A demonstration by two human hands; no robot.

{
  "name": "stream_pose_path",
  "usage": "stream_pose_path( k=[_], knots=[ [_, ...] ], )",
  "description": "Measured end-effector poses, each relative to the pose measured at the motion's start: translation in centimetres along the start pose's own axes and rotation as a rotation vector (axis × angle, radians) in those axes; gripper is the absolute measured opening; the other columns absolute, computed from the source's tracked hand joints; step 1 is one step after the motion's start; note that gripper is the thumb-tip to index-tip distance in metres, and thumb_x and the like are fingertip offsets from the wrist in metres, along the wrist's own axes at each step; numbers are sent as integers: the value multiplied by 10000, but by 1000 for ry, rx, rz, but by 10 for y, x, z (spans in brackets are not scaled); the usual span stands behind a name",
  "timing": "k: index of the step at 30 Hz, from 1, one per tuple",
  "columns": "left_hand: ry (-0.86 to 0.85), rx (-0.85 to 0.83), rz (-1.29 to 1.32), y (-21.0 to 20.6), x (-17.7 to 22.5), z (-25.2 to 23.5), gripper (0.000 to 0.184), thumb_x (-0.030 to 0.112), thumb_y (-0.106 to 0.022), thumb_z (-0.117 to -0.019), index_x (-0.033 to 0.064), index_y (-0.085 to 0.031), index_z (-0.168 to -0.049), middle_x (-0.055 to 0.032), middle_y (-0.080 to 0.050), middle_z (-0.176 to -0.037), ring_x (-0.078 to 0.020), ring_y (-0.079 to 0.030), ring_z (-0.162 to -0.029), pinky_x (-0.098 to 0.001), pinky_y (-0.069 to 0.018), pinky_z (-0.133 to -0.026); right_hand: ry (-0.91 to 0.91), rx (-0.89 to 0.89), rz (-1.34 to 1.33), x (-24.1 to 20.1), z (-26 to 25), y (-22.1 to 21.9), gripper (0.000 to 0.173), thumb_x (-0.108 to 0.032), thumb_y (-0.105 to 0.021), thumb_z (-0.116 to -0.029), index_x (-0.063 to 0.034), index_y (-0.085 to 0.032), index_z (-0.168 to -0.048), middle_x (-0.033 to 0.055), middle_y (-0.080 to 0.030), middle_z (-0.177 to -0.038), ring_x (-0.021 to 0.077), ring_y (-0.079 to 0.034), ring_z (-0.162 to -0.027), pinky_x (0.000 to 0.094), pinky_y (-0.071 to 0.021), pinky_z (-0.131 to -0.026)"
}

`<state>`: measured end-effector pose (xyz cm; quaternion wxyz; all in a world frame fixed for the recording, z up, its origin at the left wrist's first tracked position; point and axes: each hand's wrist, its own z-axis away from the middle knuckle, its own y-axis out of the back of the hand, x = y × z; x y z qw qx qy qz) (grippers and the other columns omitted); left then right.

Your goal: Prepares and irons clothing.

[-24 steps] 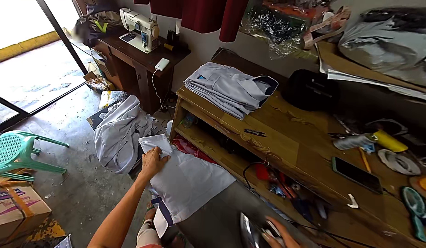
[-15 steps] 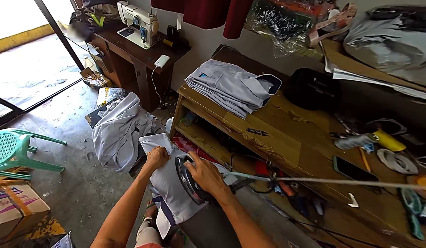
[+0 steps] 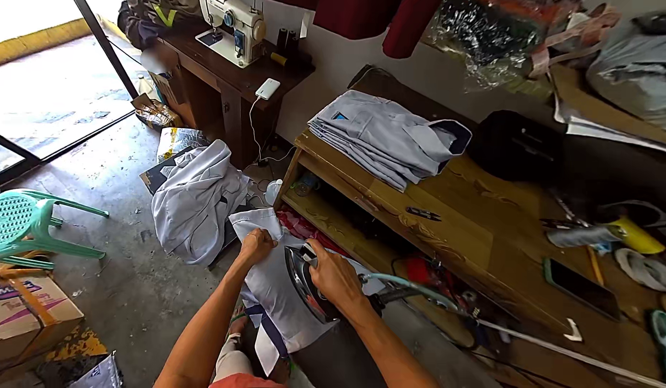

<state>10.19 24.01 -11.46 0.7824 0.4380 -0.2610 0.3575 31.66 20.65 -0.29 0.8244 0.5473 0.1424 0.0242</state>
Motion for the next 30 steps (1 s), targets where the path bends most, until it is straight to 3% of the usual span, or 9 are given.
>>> stream_pose_path(
  k=[6,11,16,19,25,30],
  knots=[
    [17,50,-21,-3,2,1,305,284,-623,-993,-15,-680,-1010,-203,-647,-1102,-343,-619,-1094,-530,-481,-982,34,-91,19,15,40,-11,597,-164,-632,-906,-249,-517,-1485,179,-723,-910,406,-711,-832,578,-541,-696],
    [23,36,-56,-2,2,-1,325,310,-632,-991,-8,-689,-1034,-206,-652,-1123,-345,-621,-1111,-538,-479,-987,102,61,-76,55,91,-44,595,-103,-707,-808,-192,-628,-1391,166,-731,-832,393,-712,-701,573,-547,-601],
    [-16,-4,-50,2,-1,-2,367,363,-658,-980,-3,-691,-993,-193,-664,-1046,-331,-635,-1030,-548,-489,-940,68,-3,-104,72,108,-35,592,-119,-690,-828,-233,-611,-1404,156,-728,-829,386,-715,-725,579,-544,-621],
    [-56,-7,-53,2,-5,-1,373,370,-632,-991,2,-680,-968,-174,-662,-984,-313,-637,-965,-540,-495,-895,62,89,-129,57,90,-24,571,-128,-691,-842,-214,-615,-1401,163,-723,-815,392,-708,-708,585,-541,-609],
    [-36,10,-18,3,-5,1,343,311,-591,-1023,-22,-672,-1009,-190,-661,-1010,-318,-638,-981,-534,-497,-913,61,41,-47,8,2,-3,549,-183,-600,-934,-237,-527,-1475,186,-724,-957,412,-711,-868,590,-544,-718],
    [-34,28,-17,2,-2,2,330,275,-566,-1034,-38,-668,-1009,-210,-660,-1022,-333,-638,-1007,-535,-495,-933,-7,62,-76,8,-18,3,546,-184,-613,-926,-218,-526,-1464,189,-728,-995,407,-714,-918,592,-542,-763]
  ],
)
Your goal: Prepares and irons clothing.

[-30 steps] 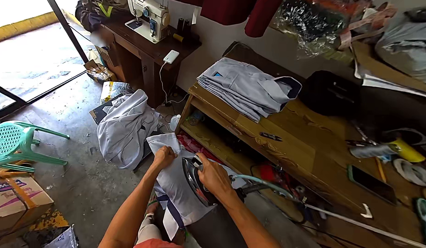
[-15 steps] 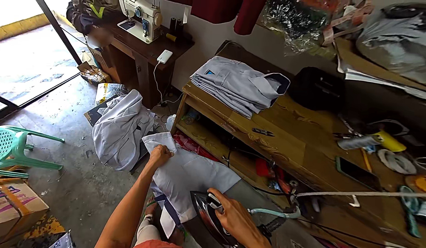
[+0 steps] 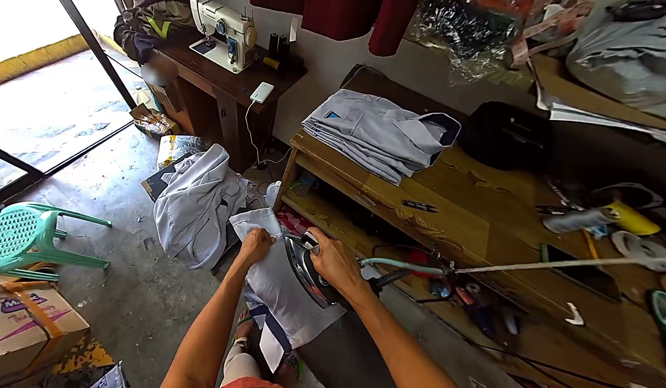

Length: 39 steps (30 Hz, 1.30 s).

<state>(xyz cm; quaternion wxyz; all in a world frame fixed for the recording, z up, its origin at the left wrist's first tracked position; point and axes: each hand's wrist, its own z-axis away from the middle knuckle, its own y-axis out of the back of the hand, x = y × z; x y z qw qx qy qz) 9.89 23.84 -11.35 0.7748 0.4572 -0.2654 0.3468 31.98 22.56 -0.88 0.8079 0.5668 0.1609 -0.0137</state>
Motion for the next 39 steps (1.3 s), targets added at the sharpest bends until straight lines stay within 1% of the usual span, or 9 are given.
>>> stream_pose_path(
  k=[5,9,12,16,19,25,30,35,39],
  knots=[
    [-14,59,-22,-4,-1,5,337,302,-578,-1029,-19,-679,-1050,-209,-656,-1092,-340,-632,-1081,-523,-488,-983,-124,54,-101,53,51,-12,547,-189,-639,-928,-193,-534,-1465,207,-731,-999,428,-713,-906,619,-544,-766],
    [-226,475,173,-21,-29,34,319,232,-558,-1037,-38,-673,-1161,-184,-694,-1091,-254,-687,-1010,-425,-568,-935,-208,95,-124,123,126,-19,543,-177,-700,-895,-180,-589,-1427,233,-734,-976,459,-713,-867,665,-537,-739],
    [-100,659,159,-33,-64,76,327,193,-509,-1058,-63,-622,-1226,-201,-692,-1062,-274,-692,-967,-455,-576,-893,-330,194,-147,181,186,-28,548,-113,-738,-856,-145,-618,-1389,264,-729,-972,499,-706,-849,702,-523,-721],
    [210,211,-91,-82,-126,117,444,139,-572,-1004,-57,-522,-1399,-272,-658,-1238,-424,-634,-1191,-582,-484,-1057,-524,223,-197,252,253,-28,555,-79,-732,-871,-63,-588,-1407,344,-682,-1131,576,-659,-1005,760,-471,-842],
    [165,-35,-200,-135,-149,136,762,198,-776,-870,6,-427,-1520,-276,-602,-1355,-457,-556,-1290,-593,-414,-1127,-641,268,-208,309,293,-23,572,-74,-760,-867,-45,-586,-1411,372,-644,-1205,594,-615,-1104,779,-431,-918],
    [-57,55,-341,-209,-151,139,955,400,-838,-833,-100,-392,-1513,-355,-515,-1444,-521,-491,-1356,-631,-362,-1156,-891,335,-176,404,360,-1,585,-128,-730,-898,-59,-550,-1450,313,-633,-1296,509,-606,-1208,711,-443,-1001],
    [71,-3,-431,-192,-135,137,702,236,-728,-932,-89,-443,-1485,-382,-461,-1471,-557,-433,-1382,-629,-330,-1170,-1004,326,-177,466,391,-11,619,-144,-704,-894,-115,-521,-1484,291,-643,-1290,497,-622,-1185,702,-461,-968],
    [117,458,-121,-145,-132,139,408,92,-491,-1019,-120,-551,-1363,-344,-590,-1332,-432,-587,-1263,-521,-443,-1115,-949,380,-231,484,406,-23,623,-156,-758,-884,-79,-545,-1465,327,-627,-1297,533,-597,-1206,738,-429,-990],
    [-82,801,-84,-110,-54,133,387,147,-503,-1049,-126,-569,-1316,-354,-596,-1289,-453,-590,-1228,-542,-470,-1074,-847,387,-345,491,412,-22,882,-339,-848,-849,-107,-398,-1571,391,-517,-1404,609,-511,-1267,781,-382,-1008]
  ],
)
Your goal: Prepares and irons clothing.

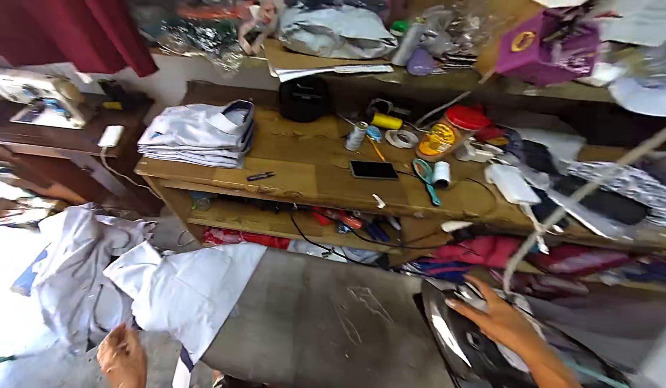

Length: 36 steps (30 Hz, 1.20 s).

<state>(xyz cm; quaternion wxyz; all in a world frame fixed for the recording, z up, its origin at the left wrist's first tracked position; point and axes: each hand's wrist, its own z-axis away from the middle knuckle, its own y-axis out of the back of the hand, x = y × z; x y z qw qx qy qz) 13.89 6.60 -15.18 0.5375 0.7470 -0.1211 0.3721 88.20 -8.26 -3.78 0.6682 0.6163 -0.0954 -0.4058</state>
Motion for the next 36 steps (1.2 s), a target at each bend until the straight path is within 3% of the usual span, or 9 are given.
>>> stream_pose_path(
  k=[3,6,8,12,17,21,26,31,36],
  knots=[
    [-316,-60,47,-27,95,-36,304,144,-572,-1015,-79,-687,-1186,-295,-677,-1184,-439,-641,-1154,-577,-509,-1015,117,150,87,-22,16,1,1047,-497,-811,-831,-134,-255,-1640,463,-390,-1459,706,-377,-1312,864,-295,-980],
    [-612,-291,68,-87,215,-74,340,241,-548,-1045,16,-714,-1238,-202,-707,-1211,-361,-651,-1190,-538,-481,-1078,322,343,-15,-77,49,-23,735,-377,-640,-959,-5,-402,-1547,407,-556,-1305,616,-549,-1170,763,-416,-958],
    [-691,-418,25,-134,284,-94,393,289,-523,-1065,52,-662,-1346,-179,-665,-1334,-353,-597,-1295,-524,-444,-1130,376,173,-158,-121,87,-59,541,-260,-584,-1025,54,-494,-1457,321,-650,-1208,476,-654,-1091,640,-516,-955],
    [-814,-489,-185,-216,366,-135,477,337,-513,-1079,131,-510,-1509,-177,-529,-1508,-416,-447,-1429,-613,-421,-1100,595,-152,-304,-178,158,-150,268,-144,-677,-959,-10,-741,-1182,199,-732,-1127,346,-721,-1040,514,-587,-924],
    [-875,-641,-559,-236,396,-159,342,83,-553,-1009,39,-642,-1336,-195,-554,-1450,-435,-528,-1323,-617,-493,-1004,597,-308,-430,-209,202,-198,213,-126,-667,-960,-48,-771,-1128,135,-744,-1073,238,-724,-992,395,-590,-916],
    [-691,-778,-292,-199,385,-165,321,149,-481,-1058,-36,-612,-1285,-247,-628,-1300,-409,-643,-1185,-575,-542,-965,739,-226,-430,-263,183,-220,254,-229,-588,-996,-126,-790,-1110,37,-758,-1050,140,-726,-977,303,-596,-893],
    [-495,-992,319,-84,284,-157,272,186,-421,-1098,-6,-589,-1194,-155,-719,-951,-234,-695,-756,-415,-592,-702,959,-277,-339,-367,155,-254,275,-175,-595,-1006,-106,-748,-1223,99,-727,-1185,274,-689,-1123,431,-559,-993],
    [-265,-961,379,-13,169,-140,328,167,-460,-1048,-39,-577,-1274,-124,-705,-1056,-169,-705,-826,-344,-608,-731,1056,-99,-223,-411,130,-314,286,-59,-605,-962,-126,-765,-1188,97,-719,-1165,300,-672,-1106,422,-577,-934],
    [-178,-842,281,8,95,-113,385,265,-666,-960,28,-633,-1261,-62,-673,-872,-147,-621,-713,-358,-550,-700,1036,-114,-240,-417,126,-314,118,-54,-657,-921,-50,-773,-939,123,-738,-1013,307,-706,-996,435,-599,-865]
  ],
)
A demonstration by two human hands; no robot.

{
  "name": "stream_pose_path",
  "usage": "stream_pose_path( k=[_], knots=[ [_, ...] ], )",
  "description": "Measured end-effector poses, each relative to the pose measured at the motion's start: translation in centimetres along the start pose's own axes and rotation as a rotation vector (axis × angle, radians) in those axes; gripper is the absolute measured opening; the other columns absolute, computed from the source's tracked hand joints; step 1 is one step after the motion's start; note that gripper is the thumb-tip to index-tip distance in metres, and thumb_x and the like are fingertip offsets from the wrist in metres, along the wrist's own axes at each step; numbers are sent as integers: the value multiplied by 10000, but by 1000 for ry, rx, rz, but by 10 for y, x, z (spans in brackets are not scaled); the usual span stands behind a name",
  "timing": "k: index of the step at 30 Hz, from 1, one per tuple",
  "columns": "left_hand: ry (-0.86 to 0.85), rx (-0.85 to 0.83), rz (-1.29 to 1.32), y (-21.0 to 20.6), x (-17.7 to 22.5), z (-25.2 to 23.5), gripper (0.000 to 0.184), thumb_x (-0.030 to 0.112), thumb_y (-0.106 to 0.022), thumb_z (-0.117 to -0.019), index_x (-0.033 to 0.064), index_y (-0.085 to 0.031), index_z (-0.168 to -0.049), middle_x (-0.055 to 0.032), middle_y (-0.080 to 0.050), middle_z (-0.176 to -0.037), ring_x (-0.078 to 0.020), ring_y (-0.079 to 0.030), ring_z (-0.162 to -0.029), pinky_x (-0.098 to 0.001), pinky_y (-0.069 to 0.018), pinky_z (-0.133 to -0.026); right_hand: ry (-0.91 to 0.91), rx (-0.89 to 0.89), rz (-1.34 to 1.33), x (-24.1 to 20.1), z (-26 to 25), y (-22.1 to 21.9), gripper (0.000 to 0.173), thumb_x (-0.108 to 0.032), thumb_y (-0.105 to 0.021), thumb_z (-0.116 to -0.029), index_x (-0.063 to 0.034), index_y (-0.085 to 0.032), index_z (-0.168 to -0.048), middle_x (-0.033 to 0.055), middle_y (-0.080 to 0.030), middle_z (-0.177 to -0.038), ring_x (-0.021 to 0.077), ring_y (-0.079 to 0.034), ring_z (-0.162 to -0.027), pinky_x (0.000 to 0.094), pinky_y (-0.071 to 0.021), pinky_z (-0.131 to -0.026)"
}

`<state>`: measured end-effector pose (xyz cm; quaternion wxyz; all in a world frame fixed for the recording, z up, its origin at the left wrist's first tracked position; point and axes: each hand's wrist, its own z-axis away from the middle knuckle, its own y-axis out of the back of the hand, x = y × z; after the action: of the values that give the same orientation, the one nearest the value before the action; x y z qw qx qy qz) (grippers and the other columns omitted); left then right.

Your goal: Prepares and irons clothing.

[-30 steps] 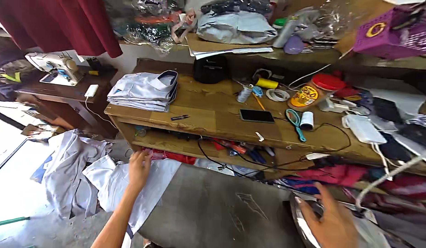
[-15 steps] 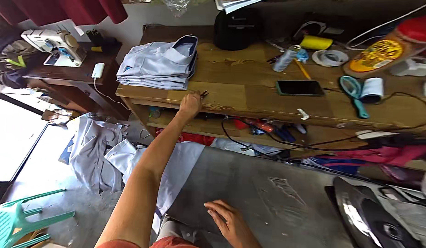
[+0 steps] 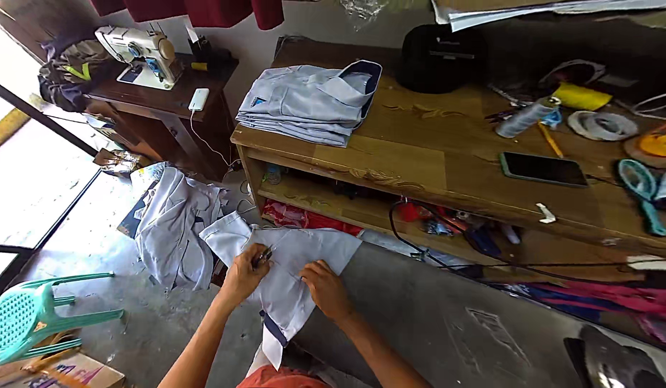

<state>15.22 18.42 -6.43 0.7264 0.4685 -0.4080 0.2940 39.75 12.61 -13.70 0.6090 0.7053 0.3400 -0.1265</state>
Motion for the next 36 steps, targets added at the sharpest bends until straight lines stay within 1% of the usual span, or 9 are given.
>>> stream_pose_path(
  k=[2,5,10,12,14,16,20,28,36],
  knots=[
    [-7,8,-60,-7,-6,8,354,249,-659,-958,44,-664,-1247,-66,-699,-912,-145,-644,-746,-357,-562,-727,-35,-29,-18,-3,-4,6,118,-54,-655,-931,-37,-772,-925,129,-749,-1007,303,-721,-979,441,-597,-873],
    [-74,-28,-159,-18,-7,12,333,227,-645,-968,52,-701,-1245,-120,-716,-1088,-195,-686,-920,-385,-572,-867,-29,-57,-36,-2,-6,11,140,-56,-612,-966,-19,-747,-955,142,-746,-1002,297,-730,-977,428,-595,-892],
    [-169,-177,-311,-29,-5,3,349,192,-617,-987,44,-680,-1296,-176,-708,-1180,-303,-691,-1083,-489,-539,-989,-52,-59,-47,-3,-5,16,164,-50,-544,-1001,11,-696,-1010,163,-722,-965,309,-720,-961,436,-582,-895],
    [-163,-155,-296,-30,-5,-1,338,200,-606,-993,46,-680,-1285,-163,-709,-1184,-283,-697,-1071,-477,-547,-979,-17,-21,-48,1,1,12,184,-76,-562,-1002,-19,-725,-1069,145,-733,-1064,298,-706,-1054,412,-567,-961],
    [-140,-116,-261,-29,-6,-5,336,211,-610,-988,53,-685,-1275,-149,-715,-1153,-262,-702,-1023,-455,-561,-944,20,19,-18,6,8,6,231,-119,-578,-1002,-78,-752,-1150,119,-725,-1137,286,-686,-1097,398,-563,-973],
    [-125,-102,-242,-27,-8,-8,338,216,-618,-984,56,-687,-1273,-144,-717,-1130,-248,-702,-991,-438,-566,-925,27,71,6,6,13,-3,218,-136,-584,-999,-109,-773,-1104,99,-721,-1118,265,-679,-1069,373,-567,-944],
    [-116,-108,-253,-27,-9,-6,334,211,-624,-976,60,-692,-1266,-135,-719,-1132,-236,-704,-982,-430,-568,-919,2,75,-6,0,11,-6,176,-80,-584,-971,-75,-755,-927,83,-733,-1026,252,-691,-1008,361,-575,-906],
    [-299,-207,-427,-36,-13,-3,278,174,-640,-966,79,-747,-1204,-159,-710,-1151,-320,-652,-1149,-461,-516,-1029,-83,-70,-50,-8,-2,11,160,-41,-534,-995,-16,-690,-1023,141,-711,-953,302,-700,-968,418,-561,-917],
    [-343,-242,-597,-59,-6,-6,232,153,-603,-989,79,-756,-1147,-159,-703,-1152,-344,-652,-1139,-486,-545,-963,-132,-152,-8,-13,-8,14,186,-78,-502,-1018,-29,-677,-1057,142,-694,-967,306,-684,-989,417,-544,-924]
  ],
)
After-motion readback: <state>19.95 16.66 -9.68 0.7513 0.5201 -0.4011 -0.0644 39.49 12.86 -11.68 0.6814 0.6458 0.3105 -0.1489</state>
